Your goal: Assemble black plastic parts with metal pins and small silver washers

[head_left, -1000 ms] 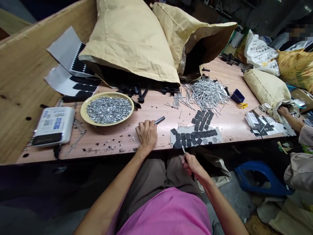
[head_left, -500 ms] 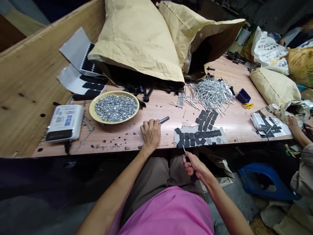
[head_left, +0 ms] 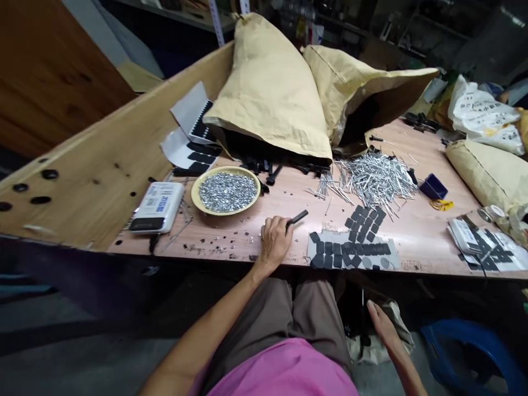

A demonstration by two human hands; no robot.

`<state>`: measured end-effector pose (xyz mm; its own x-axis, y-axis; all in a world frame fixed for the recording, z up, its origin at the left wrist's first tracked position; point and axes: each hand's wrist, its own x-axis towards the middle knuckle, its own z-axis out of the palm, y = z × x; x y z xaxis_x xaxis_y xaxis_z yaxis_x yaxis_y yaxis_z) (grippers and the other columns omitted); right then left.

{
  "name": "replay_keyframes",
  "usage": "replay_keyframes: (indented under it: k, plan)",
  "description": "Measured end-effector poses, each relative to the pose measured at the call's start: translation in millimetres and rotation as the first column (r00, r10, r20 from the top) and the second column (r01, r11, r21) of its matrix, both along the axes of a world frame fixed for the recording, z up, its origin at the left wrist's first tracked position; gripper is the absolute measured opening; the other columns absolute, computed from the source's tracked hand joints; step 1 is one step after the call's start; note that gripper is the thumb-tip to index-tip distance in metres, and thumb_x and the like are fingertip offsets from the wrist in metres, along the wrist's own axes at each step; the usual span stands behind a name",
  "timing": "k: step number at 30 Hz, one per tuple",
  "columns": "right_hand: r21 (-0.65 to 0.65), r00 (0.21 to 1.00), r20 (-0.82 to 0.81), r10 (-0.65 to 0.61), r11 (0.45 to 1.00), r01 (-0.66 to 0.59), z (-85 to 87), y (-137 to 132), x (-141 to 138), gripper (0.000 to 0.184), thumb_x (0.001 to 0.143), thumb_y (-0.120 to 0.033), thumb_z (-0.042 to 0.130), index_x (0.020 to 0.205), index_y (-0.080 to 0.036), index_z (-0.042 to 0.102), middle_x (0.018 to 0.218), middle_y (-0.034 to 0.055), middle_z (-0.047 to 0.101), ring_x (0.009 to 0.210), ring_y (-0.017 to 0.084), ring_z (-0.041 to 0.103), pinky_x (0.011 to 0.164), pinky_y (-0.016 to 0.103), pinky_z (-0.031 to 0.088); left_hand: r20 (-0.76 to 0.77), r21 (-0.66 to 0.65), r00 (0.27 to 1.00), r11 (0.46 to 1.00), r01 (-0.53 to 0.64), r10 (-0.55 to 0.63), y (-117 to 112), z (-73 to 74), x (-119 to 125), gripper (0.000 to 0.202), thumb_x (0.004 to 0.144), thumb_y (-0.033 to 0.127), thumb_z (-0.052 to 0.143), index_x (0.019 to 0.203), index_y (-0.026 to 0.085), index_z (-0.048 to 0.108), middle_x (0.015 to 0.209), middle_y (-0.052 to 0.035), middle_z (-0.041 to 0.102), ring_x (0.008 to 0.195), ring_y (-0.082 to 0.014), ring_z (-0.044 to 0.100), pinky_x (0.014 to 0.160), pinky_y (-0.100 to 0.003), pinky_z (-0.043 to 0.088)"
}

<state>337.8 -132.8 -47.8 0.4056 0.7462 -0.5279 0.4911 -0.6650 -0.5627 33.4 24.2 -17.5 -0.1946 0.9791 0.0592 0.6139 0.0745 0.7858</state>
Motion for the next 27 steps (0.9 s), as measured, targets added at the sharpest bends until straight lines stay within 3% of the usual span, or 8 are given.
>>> replay_keyframes:
  k: [2,4,6,8,14,17,23,27]
  plan:
    - [0.115,0.988,0.144,0.054,0.991,-0.071,1.5,8.7,13.3,0.029,0.075,-0.045,0.052,0.081,-0.019,0.065,0.088,0.0112,0.070,0.091,0.029,0.065,0.076,0.037,0.051,0.427,-0.181,0.904,0.982,0.050,0.033,1.4,7.8,-2.8,0.008,0.075,0.017,0.059,0.081,0.016,0.064,0.081,-0.0060,0.063,0.079,-0.0201,0.058,0.073,-0.032,0.046]
    - [0.271,0.962,0.239,0.130,0.943,-0.194,13.2,28.8,11.6,0.035,0.079,-0.047,0.048,0.088,-0.019,0.067,0.086,0.0096,0.071,0.084,0.027,0.067,0.072,0.035,0.052,0.776,-0.404,0.605,0.877,0.259,0.178,1.8,15.9,-6.9,0.007,0.073,0.019,0.063,0.079,0.014,0.064,0.067,-0.0017,0.060,0.060,-0.0131,0.056,0.061,-0.027,0.047]
    - [0.427,0.902,0.365,0.229,0.820,-0.381,28.9,61.2,-3.3,0.036,0.086,-0.043,0.043,0.094,-0.019,0.067,0.088,0.0087,0.070,0.080,0.024,0.067,0.071,0.032,0.052,0.863,-0.501,0.335,0.721,0.478,0.377,-0.1,22.9,-9.5,0.009,0.074,0.019,0.064,0.080,0.012,0.064,0.058,0.0008,0.057,0.050,-0.0097,0.053,0.056,-0.024,0.047]
    - [0.473,0.766,0.553,0.327,0.634,-0.612,42.0,104.0,-25.8,0.031,0.090,-0.033,0.040,0.102,-0.020,0.066,0.098,0.0085,0.068,0.087,0.022,0.065,0.075,0.030,0.050,0.844,-0.524,0.245,0.635,0.568,0.477,-4.0,26.9,-8.3,0.009,0.075,0.019,0.064,0.080,0.011,0.064,0.054,0.0007,0.056,0.049,-0.0103,0.055,0.055,-0.025,0.049]
    - [-0.063,0.079,0.863,0.499,0.261,-0.963,47.9,231.0,-86.7,0.041,0.086,-0.002,0.036,0.116,-0.020,0.059,0.125,0.0117,0.057,0.084,0.021,0.059,0.069,0.032,0.045,0.911,-0.367,0.331,0.852,0.373,0.247,-10.7,21.9,6.8,0.039,0.069,0.022,0.071,0.106,0.014,0.061,0.064,0.0014,0.062,0.045,-0.0083,0.055,0.047,-0.020,0.047]
    - [-0.214,-0.094,0.835,0.542,0.163,-0.963,44.4,260.1,-98.3,0.029,0.085,-0.003,0.042,0.100,-0.016,0.064,0.103,0.0124,0.065,0.083,0.022,0.057,0.070,0.031,0.042,0.900,-0.375,0.363,0.854,0.360,0.243,-3.3,19.6,9.1,0.039,0.073,0.027,0.068,0.108,0.013,0.059,0.064,0.0002,0.064,0.047,-0.0106,0.060,0.047,-0.020,0.047]
    - [-0.175,-0.057,0.858,0.511,0.187,-0.967,42.7,273.0,-94.0,0.020,0.087,-0.009,0.045,0.089,-0.015,0.064,0.090,0.0115,0.065,0.082,0.023,0.057,0.072,0.033,0.040,0.909,-0.333,0.358,0.888,0.318,0.213,18.4,19.4,6.6,0.039,0.069,0.029,0.071,0.100,0.014,0.054,0.071,-0.0055,0.069,0.062,-0.0146,0.067,0.058,-0.022,0.050]
    - [0.138,0.222,0.858,0.464,0.208,-0.968,44.6,291.8,-100.7,0.023,0.091,-0.018,0.042,0.106,-0.018,0.059,0.097,0.0088,0.064,0.085,0.021,0.059,0.072,0.029,0.042,0.754,-0.259,0.644,0.960,0.107,0.131,30.9,11.0,7.7,0.034,0.065,0.034,0.070,0.091,0.014,0.061,0.045,0.0086,0.049,0.037,-0.0074,0.045,0.042,-0.019,0.033]
